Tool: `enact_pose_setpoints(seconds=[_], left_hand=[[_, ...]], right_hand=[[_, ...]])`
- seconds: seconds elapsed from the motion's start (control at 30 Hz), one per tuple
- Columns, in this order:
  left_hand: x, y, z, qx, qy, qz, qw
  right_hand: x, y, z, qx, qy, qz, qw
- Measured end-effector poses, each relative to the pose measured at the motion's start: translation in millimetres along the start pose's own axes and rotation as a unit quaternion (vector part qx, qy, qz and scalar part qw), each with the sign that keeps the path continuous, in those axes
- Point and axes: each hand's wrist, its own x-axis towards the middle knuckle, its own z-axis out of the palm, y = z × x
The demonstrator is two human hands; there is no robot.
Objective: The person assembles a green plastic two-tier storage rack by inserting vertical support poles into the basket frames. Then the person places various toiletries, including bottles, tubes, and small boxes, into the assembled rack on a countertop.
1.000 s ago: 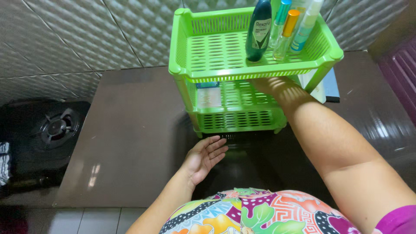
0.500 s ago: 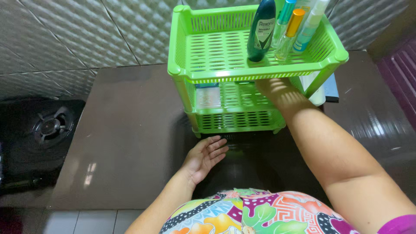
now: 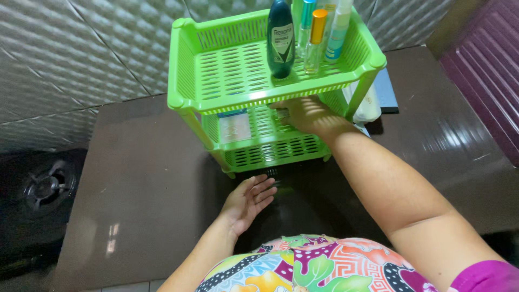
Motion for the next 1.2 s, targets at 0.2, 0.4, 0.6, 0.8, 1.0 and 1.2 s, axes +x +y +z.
enact_pose_setpoints(seconds=[0.2, 0.4, 0.6, 0.8, 1.0, 1.2], left_hand=[[6, 1, -2, 0.019, 0.004, -0.003, 1.000], [18, 4, -7, 0.013, -0.026, 0.007, 1.000], [28, 5, -2, 0.033, -0.017, 0.007, 0.999], [30, -2, 17, 0.036, -0.042, -0.002, 0.998], [14, 2, 19, 0.047, 0.010, 0.001, 0.999], [-12, 19, 32, 0.097, 0.009, 0.048, 0.994]], right_hand=[[5, 7, 6, -0.013, -0.012, -0.030, 0.999], [-79, 41, 24, 0.135, 0.268, -0.208, 0.931], [-132, 156, 91, 0.123, 0.436, 0.059, 0.890], [-105, 214, 146, -0.003, 0.306, 0.187, 0.934], [-103, 233, 154, 0.044, 0.302, 0.185, 0.934], [-156, 216, 129, 0.334, 0.229, 0.266, 0.875]])
